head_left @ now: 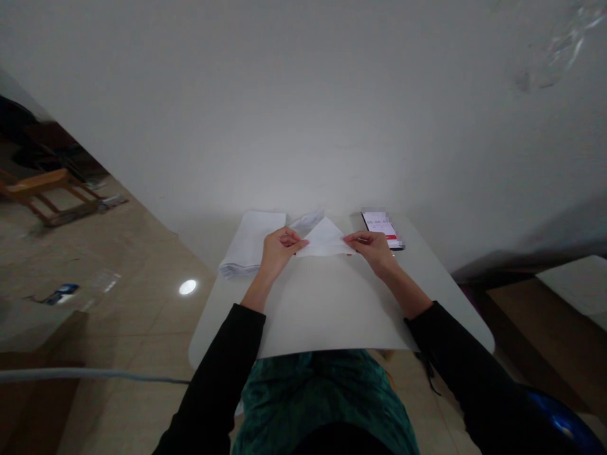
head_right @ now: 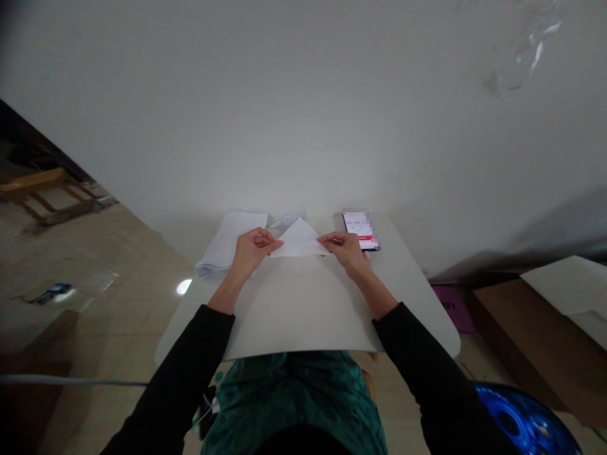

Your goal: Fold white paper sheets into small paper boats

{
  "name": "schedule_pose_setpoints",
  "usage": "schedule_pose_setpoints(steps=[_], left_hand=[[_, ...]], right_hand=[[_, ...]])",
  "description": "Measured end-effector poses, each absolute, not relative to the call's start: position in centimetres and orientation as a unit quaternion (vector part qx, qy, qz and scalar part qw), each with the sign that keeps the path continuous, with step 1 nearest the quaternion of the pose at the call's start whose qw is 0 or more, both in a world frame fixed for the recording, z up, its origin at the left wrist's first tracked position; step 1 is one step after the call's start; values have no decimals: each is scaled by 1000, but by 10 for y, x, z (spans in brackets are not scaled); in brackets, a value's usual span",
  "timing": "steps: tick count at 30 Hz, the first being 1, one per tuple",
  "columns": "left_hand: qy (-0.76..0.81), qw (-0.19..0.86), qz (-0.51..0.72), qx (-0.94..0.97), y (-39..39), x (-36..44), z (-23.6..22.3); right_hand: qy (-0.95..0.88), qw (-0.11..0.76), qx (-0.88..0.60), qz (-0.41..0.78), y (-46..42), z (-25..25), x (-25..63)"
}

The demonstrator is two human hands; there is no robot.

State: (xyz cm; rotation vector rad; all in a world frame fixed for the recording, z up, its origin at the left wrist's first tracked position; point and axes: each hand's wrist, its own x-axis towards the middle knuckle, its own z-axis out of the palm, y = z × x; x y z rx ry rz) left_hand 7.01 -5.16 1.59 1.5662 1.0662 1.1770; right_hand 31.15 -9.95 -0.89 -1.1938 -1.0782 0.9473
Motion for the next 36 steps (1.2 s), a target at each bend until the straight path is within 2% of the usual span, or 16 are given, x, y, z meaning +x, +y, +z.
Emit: schedule_pose_setpoints(steps=[9, 16, 20, 29, 32, 36], left_hand=[[396, 495, 436, 639, -46, 66, 11], [393, 400, 472, 681, -45, 68, 10], [370, 361, 451, 728, -45, 68, 13], [403, 361, 428, 724, -46, 67, 8], [399, 382, 456, 698, -45, 69, 5], [371, 422, 434, 705, -43, 68, 6]], right_hand=[[-453, 604, -523, 396, -98, -11, 313], [-464, 596, -519, 401, -99, -9, 311], [-480, 587, -510, 406, -99, -8, 313], [-528, 573, -486, 396, -97, -7, 317], [-533, 564, -474, 416, -100, -1, 315], [-532, 559, -471, 427, -103, 4, 317]])
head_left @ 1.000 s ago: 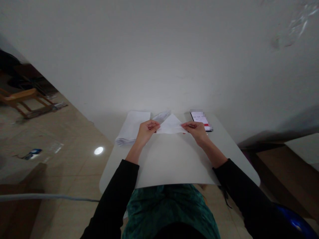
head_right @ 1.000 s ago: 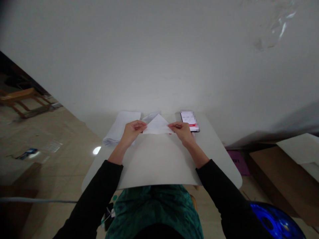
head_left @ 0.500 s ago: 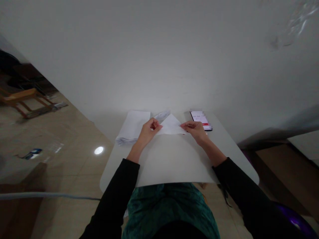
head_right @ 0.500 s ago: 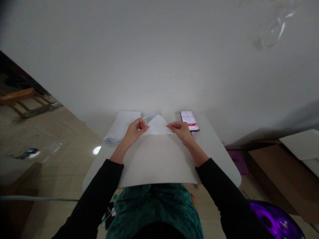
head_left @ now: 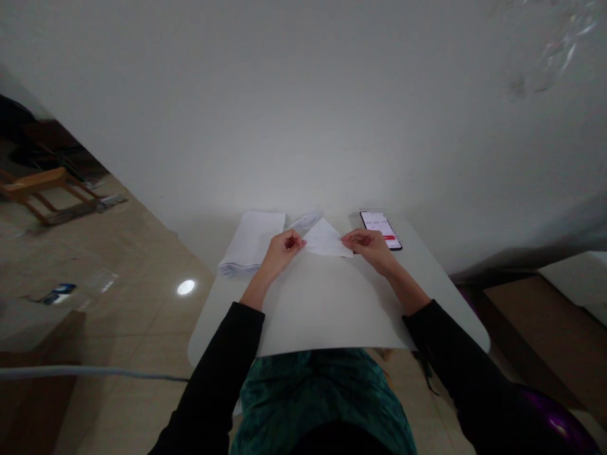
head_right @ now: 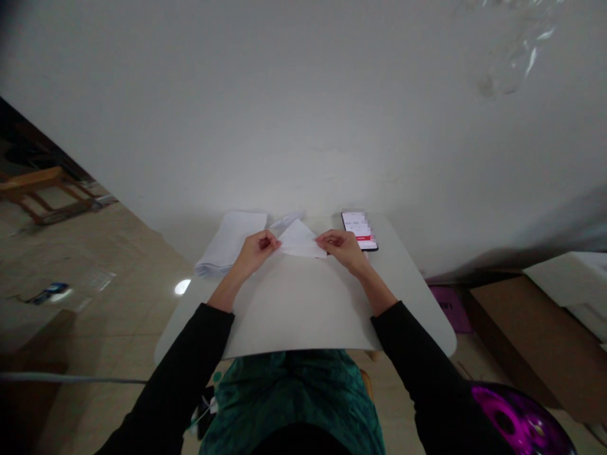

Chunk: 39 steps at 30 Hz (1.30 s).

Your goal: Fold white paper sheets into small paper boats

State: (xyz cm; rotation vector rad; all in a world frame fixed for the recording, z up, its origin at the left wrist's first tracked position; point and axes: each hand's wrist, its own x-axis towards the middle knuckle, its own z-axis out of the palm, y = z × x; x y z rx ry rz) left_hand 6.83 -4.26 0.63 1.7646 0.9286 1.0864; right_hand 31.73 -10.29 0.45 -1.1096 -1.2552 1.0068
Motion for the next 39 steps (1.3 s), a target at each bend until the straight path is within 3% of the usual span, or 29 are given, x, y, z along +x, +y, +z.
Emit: schedule_pose_setpoints(steps=[8, 14, 24, 29, 39], left_hand=[[335, 457, 416, 711, -50, 65, 18], [297, 453, 454, 708, -47, 61, 18], [398, 385, 500, 666, -51, 74, 13], [379, 425, 536, 624, -51, 78, 11], [338, 501, 603, 520, -50, 82, 5]], right_hand=[[-490, 594, -475, 426, -93, -6, 333], [-510, 607, -360, 492, -96, 0, 334], [-524, 612, -489, 334, -99, -1, 317], [-471, 669, -437, 374, -98, -2, 314], [-492, 668, -409, 380, -109, 7, 297]])
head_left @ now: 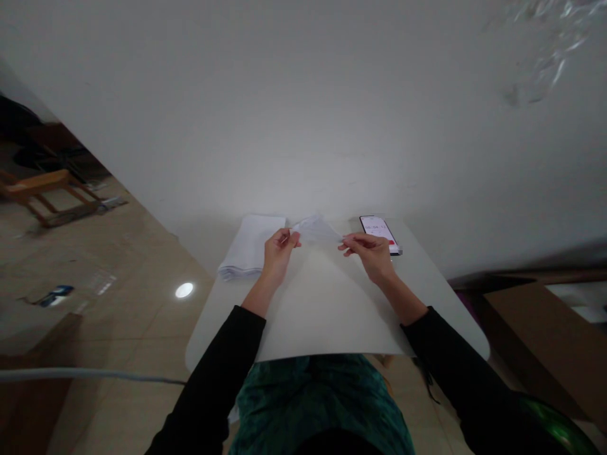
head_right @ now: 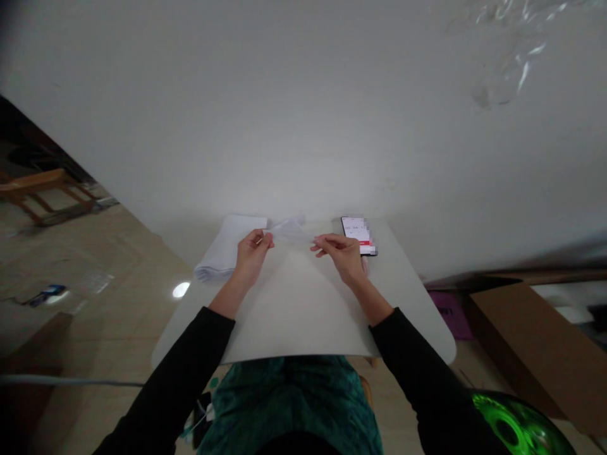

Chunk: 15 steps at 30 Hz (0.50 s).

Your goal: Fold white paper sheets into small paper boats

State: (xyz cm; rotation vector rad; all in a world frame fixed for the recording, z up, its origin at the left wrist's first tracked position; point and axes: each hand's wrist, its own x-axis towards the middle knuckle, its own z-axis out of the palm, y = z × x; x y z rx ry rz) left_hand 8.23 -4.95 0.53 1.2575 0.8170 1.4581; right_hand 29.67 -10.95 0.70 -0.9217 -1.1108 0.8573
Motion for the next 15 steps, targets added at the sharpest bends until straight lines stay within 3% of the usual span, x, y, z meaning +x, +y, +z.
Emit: schedule_pose_setpoints(steps=[4, 8, 15], left_hand=[[273, 600, 617, 430, -65, 96, 8], [237, 652, 556, 458, -86, 112, 6], [304, 562, 530, 558, -95, 124, -7]], right_hand=[[-555, 681, -416, 236, -118, 7, 291], [-656, 629, -416, 30, -122, -3, 290], [-765, 543, -345, -17, -115, -22, 287]])
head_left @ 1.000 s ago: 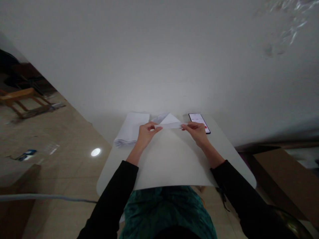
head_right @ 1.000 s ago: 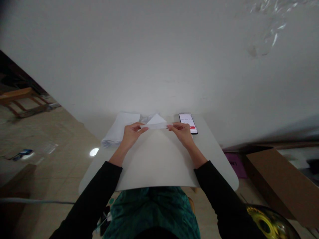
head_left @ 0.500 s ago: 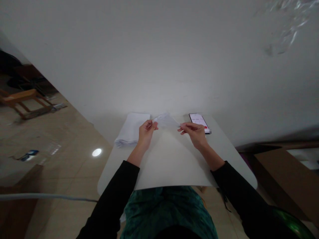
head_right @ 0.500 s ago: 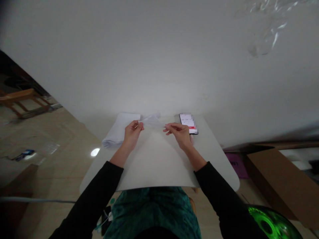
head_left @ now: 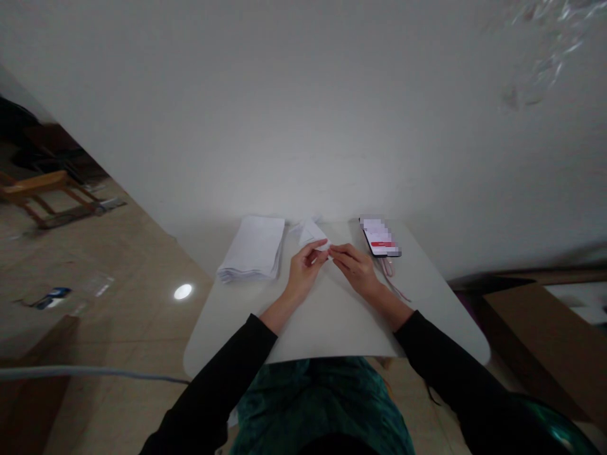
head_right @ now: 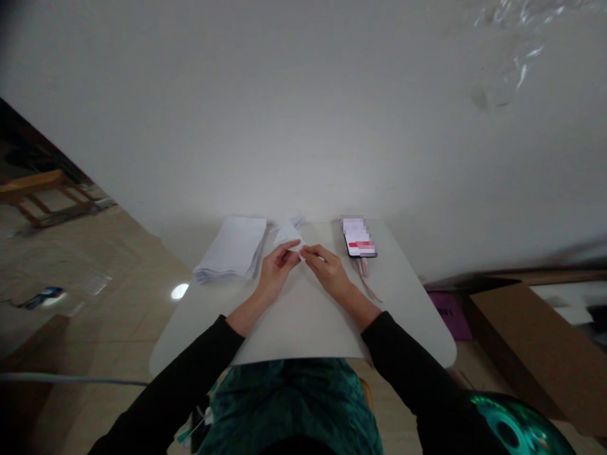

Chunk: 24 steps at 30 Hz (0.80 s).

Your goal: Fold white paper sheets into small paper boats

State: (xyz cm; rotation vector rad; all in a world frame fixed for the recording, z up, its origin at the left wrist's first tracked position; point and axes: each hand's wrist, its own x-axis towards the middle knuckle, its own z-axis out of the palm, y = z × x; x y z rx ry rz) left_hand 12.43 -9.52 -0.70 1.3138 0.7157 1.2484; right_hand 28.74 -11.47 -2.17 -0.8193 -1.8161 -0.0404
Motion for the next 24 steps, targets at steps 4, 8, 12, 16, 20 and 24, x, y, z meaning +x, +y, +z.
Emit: schedule_pose_setpoints(steps=[4, 8, 12, 16, 20, 24], left_hand=[[335, 546, 522, 563, -91, 123, -10], [346, 550, 526, 548, -87, 122, -13], [366, 535, 506, 570, -83, 120, -18], [360, 518, 494, 599, -79, 118, -21], [332, 534, 478, 613, -76, 116, -20], [353, 544, 429, 629, -73, 113, -21]], right_hand=[[-771, 529, -349, 67, -115, -19, 284], [-697, 561, -406, 185, -116, -17, 277], [-626, 576, -458, 258, -109, -24, 275], [-599, 567, -471, 313, -102, -32, 280], [-543, 563, -481, 397, -101, -31, 284], [-502, 551, -495, 446, -105, -25, 284]])
